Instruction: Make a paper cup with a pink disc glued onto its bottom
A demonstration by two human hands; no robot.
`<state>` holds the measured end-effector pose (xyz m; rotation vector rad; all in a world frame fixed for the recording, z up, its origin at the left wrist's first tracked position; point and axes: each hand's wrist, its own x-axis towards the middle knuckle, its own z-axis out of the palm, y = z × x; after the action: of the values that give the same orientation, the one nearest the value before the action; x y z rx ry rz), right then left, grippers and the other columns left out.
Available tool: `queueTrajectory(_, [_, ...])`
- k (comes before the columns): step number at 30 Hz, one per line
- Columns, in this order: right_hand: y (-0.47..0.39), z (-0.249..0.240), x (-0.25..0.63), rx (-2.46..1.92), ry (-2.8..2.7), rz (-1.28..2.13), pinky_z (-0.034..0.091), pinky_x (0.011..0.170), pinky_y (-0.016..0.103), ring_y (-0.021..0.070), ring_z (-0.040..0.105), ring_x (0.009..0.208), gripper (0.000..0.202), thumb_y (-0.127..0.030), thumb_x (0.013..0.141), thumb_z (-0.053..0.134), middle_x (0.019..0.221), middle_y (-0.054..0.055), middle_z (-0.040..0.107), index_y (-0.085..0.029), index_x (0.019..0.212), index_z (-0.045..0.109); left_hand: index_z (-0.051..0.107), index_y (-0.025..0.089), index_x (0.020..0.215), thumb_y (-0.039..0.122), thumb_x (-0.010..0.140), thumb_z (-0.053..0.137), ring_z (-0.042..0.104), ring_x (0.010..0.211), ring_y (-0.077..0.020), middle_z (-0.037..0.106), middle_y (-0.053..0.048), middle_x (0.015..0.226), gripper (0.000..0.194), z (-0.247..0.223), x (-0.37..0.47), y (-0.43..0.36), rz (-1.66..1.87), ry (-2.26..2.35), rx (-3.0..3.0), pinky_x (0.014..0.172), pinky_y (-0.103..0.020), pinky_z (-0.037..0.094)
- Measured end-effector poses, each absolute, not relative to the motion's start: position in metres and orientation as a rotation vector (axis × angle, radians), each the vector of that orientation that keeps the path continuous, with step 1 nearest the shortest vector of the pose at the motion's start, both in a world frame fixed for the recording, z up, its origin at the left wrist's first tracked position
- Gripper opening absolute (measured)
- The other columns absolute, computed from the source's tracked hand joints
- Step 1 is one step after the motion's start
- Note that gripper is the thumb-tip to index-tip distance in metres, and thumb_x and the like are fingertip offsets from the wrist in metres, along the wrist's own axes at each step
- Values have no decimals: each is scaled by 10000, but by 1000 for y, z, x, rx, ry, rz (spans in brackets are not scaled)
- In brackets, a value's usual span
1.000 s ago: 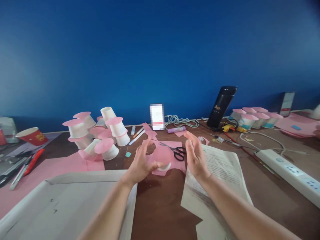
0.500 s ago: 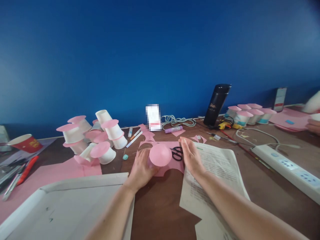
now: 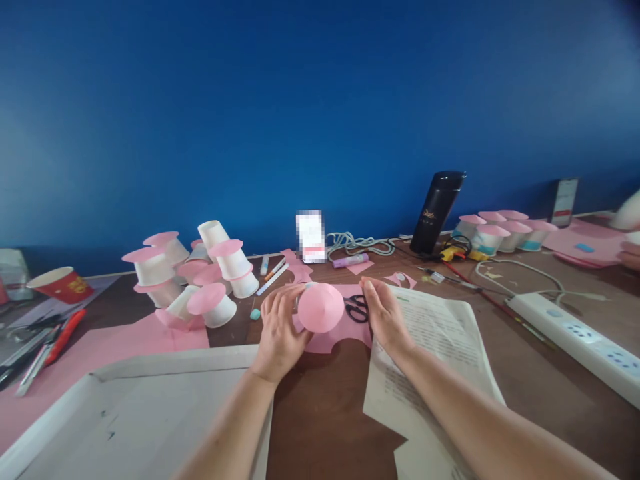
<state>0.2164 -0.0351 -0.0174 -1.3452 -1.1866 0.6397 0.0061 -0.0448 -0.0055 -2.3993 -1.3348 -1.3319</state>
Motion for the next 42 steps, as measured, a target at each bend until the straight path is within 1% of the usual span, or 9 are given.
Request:
queueTrajectory(6, [-35, -15, 215, -1374, -1216, 631, 447, 842, 362, 248, 588, 963, 499, -607, 865, 421, 999, 76, 665, -182, 1032, 622, 471, 208, 1214, 323, 773, 640, 513, 1151, -281, 590, -111, 1191, 485, -10, 6, -44, -1325, -1365, -2349, 1000, -447, 369])
queueTrajectory(10, [-34, -15, 217, -1380, -1247, 587, 452, 813, 362, 252, 593, 949, 497, -613, 852, 438, 983, 75, 672, -184, 1010, 634, 444, 166, 1236, 397, 738, 667, 515, 1123, -315, 571, -156, 1163, 593, -16, 0, -37, -1429, -1585, -2141, 943, -477, 422])
queueTrajectory(16, [-32, -16, 219, -1395, -1306, 605, 469, 786, 361, 245, 605, 919, 451, -569, 864, 434, 957, 78, 675, -189, 990, 641, 474, 198, 1181, 500, 740, 648, 520, 1114, -320, 582, -138, 1126, 562, -11, -7, -32, -1574, -1884, -1882, 937, -508, 426])
queueTrajectory(22, [-32, -26, 216, -1363, -1380, 613, 501, 729, 358, 234, 622, 861, 452, -562, 884, 415, 977, 97, 664, -182, 1017, 619, 463, 181, 1206, 466, 747, 647, 514, 1117, -321, 590, -150, 1136, 572, -9, -10, -31, -1535, -1877, -1829, 952, -515, 413])
queueTrajectory(26, [-29, -40, 214, -1328, -1482, 519, 499, 778, 385, 245, 610, 927, 422, -545, 892, 430, 1021, 97, 649, -191, 1042, 602, 482, 172, 1176, 470, 756, 641, 525, 1097, -314, 594, -153, 1118, 538, -5, -11, -32, -1571, -1795, -1770, 927, -505, 430])
queueTrajectory(29, [-28, -46, 212, -1311, -1533, 466, 482, 813, 403, 255, 590, 976, 403, -535, 899, 425, 1046, 98, 643, -202, 1043, 601, 484, 191, 1191, 488, 750, 646, 542, 1090, -306, 595, -142, 1118, 556, 15, -14, -38, -1652, -1767, -1661, 912, -492, 445])
queueTrajectory(34, [-30, -44, 213, -1271, -1568, 437, 459, 839, 397, 251, 591, 970, 357, -503, 913, 423, 1024, 91, 656, -213, 1026, 599, 507, 215, 1205, 553, 727, 638, 580, 1060, -277, 599, -114, 1178, 600, 81, -57, -40, -1718, -1910, -1407, 895, -430, 472])
queueTrajectory(38, [-30, -45, 212, -1265, -1592, 444, 455, 847, 401, 255, 597, 955, 352, -505, 913, 421, 996, 82, 664, -219, 1002, 604, 581, 171, 1033, 601, 689, 626, 630, 942, -271, 657, -101, 1040, 553, 113, -124, -20, -1670, -2167, -1136, 834, -423, 497])
queueTrajectory(42, [-30, -46, 211, -1278, -1631, 413, 455, 850, 412, 259, 596, 938, 358, -510, 913, 413, 966, 79, 664, -221, 981, 613, 585, 174, 905, 593, 682, 617, 641, 887, -289, 672, -105, 930, 475, 107, -174, 1, -1473, -2395, -1084, 771, -424, 505])
